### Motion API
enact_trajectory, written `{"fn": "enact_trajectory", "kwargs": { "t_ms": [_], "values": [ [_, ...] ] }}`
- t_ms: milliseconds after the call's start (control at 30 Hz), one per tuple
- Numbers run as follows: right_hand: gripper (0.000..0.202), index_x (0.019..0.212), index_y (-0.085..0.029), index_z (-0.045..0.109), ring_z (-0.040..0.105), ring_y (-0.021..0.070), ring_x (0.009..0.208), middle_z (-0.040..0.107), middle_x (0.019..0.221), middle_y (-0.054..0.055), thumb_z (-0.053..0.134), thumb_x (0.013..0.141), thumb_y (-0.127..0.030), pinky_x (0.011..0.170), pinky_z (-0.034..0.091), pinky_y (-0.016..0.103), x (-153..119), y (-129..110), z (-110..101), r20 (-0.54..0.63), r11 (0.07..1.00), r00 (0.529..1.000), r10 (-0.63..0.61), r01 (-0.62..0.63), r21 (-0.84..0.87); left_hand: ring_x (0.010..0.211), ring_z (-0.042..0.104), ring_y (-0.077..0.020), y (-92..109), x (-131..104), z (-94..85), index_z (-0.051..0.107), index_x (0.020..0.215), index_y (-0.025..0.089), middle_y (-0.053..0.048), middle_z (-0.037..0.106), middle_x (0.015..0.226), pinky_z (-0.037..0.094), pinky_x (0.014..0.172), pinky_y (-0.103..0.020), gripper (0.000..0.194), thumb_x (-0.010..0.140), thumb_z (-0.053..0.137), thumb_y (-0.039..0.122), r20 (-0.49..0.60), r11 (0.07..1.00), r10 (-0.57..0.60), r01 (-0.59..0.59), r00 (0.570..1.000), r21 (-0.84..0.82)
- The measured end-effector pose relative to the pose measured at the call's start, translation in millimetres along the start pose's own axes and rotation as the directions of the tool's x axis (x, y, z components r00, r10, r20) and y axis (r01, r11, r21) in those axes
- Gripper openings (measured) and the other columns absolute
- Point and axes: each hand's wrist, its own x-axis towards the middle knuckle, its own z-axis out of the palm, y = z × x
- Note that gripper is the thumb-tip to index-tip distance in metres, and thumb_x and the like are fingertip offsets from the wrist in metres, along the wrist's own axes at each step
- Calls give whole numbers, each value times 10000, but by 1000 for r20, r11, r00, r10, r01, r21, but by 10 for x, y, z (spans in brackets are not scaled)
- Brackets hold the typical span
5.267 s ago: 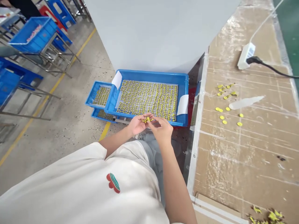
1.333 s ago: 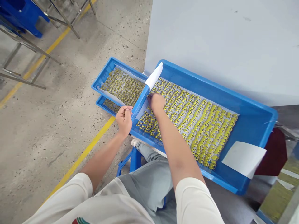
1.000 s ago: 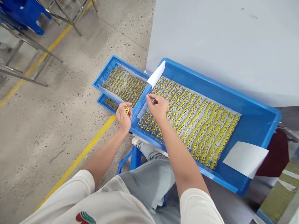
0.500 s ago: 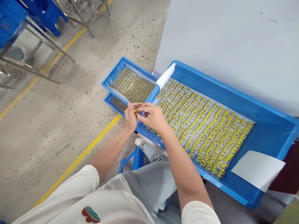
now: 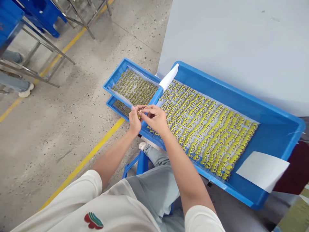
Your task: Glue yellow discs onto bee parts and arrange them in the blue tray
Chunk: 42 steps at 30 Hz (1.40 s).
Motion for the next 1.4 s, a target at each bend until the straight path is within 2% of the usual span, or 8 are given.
{"fn": "enact_trajectory", "kwargs": {
  "t_ms": [133,300,533,633,800,933,1067,1400],
  "values": [
    [371,820,-200,755,565,112,553,694,792,31,837,724,-550,499,470,252,-36,76,108,-105,954,970,219,-191,230,458,432,-86,-16,11,-5,729,915,171,-16,600,640,369,439,-235,606,976,392,671,-29,1000,-12,12,999,-9],
    [451,879,-173,740,542,114,507,632,628,3,811,739,-595,455,442,222,-58,153,159,-173,935,935,308,-264,236,521,505,-105,-31,16,1,719,959,184,-23,634,698,415,496,-245,545,984,418,637,-12,998,39,-38,999,57],
    [412,1090,-227,734,597,118,668,710,1036,53,727,836,-551,629,556,266,-137,86,332,-381,990,914,140,-118,81,905,686,-174,45,11,-7,687,1015,210,-70,735,979,526,848,-310,377,1011,466,514,37,961,177,-181,984,209],
    [325,1044,-238,755,612,127,693,715,1027,50,707,866,-505,655,557,277,-161,68,334,-377,998,924,64,-63,14,894,677,-164,57,1,-4,679,1003,209,-63,724,965,519,828,-294,380,1020,447,510,48,961,172,-179,984,209],
    [359,950,-189,714,599,132,616,692,821,33,750,813,-519,589,533,268,-127,160,132,-407,979,892,195,-149,143,580,526,-111,10,-20,20,666,998,218,9,570,686,423,559,-245,431,987,461,598,20,985,86,-88,996,150],
    [409,1157,-159,684,633,138,708,715,979,64,631,911,-481,660,543,266,29,384,-202,-500,942,845,190,-300,-148,482,396,-87,-17,-11,34,650,971,216,51,406,592,319,456,-229,458,973,461,633,-64,998,46,-43,997,56],
    [311,1126,-198,745,678,180,853,739,1038,52,612,945,-415,858,540,323,248,609,-421,-416,734,871,260,-459,-501,495,431,-73,-21,3,37,656,954,201,48,429,612,341,457,-205,441,983,473,601,-77,999,42,-40,996,29],
    [262,1079,-249,782,684,256,920,748,983,54,682,905,-417,879,523,372,475,934,-355,-350,563,872,343,-489,-666,481,444,-66,-72,13,28,668,944,198,54,433,593,348,452,-188,421,1005,459,558,-68,997,67,-65,995,40]
  ]
}}
